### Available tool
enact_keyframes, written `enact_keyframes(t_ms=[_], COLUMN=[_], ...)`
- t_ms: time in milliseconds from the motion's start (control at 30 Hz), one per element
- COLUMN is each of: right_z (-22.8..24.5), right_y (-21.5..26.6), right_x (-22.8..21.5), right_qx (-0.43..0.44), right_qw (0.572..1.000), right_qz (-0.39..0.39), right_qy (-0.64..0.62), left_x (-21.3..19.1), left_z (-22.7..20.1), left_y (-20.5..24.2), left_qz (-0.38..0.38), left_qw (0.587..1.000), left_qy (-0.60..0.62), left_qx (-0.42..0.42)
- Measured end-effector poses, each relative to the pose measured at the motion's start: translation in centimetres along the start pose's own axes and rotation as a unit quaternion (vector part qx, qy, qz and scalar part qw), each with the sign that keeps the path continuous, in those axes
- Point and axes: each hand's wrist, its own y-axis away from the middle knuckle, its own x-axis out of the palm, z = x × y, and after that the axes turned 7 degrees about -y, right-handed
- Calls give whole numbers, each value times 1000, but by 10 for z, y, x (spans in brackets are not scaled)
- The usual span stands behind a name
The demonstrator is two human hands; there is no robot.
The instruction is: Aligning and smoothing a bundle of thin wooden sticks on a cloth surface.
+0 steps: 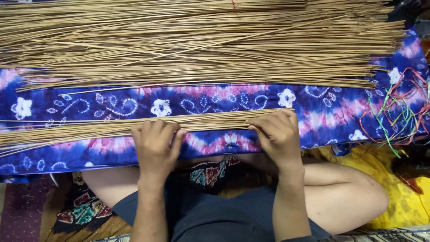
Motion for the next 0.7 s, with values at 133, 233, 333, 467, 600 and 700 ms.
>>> enact_keyframes(t_ms=[133, 233, 333, 467, 600, 700], right_z=[-42, -52, -58, -59, -56, -64], right_y=[13, 13, 14, 16, 16, 19], right_x=[-16, -28, -27, -20, -23, -23], right_qx=[19, 57, 79, 111, 137, 159], right_qw=[998, 998, 997, 993, 986, 975], right_qz=[-16, -7, 1, -2, 2, 11], right_qy=[51, 19, -17, -28, -93, -156], left_x=[-10, -10, 2, 11, 16, 13], left_z=[33, 51, 57, 54, 43, 33], left_y=[3, 7, 11, 8, 4, 0], left_qz=[-1, -11, -15, -8, 15, 51], left_qw=[999, 998, 998, 999, 1000, 998], left_qy=[12, 3, -12, -17, 10, 46], left_qx=[-38, -60, -59, -47, -16, -5])
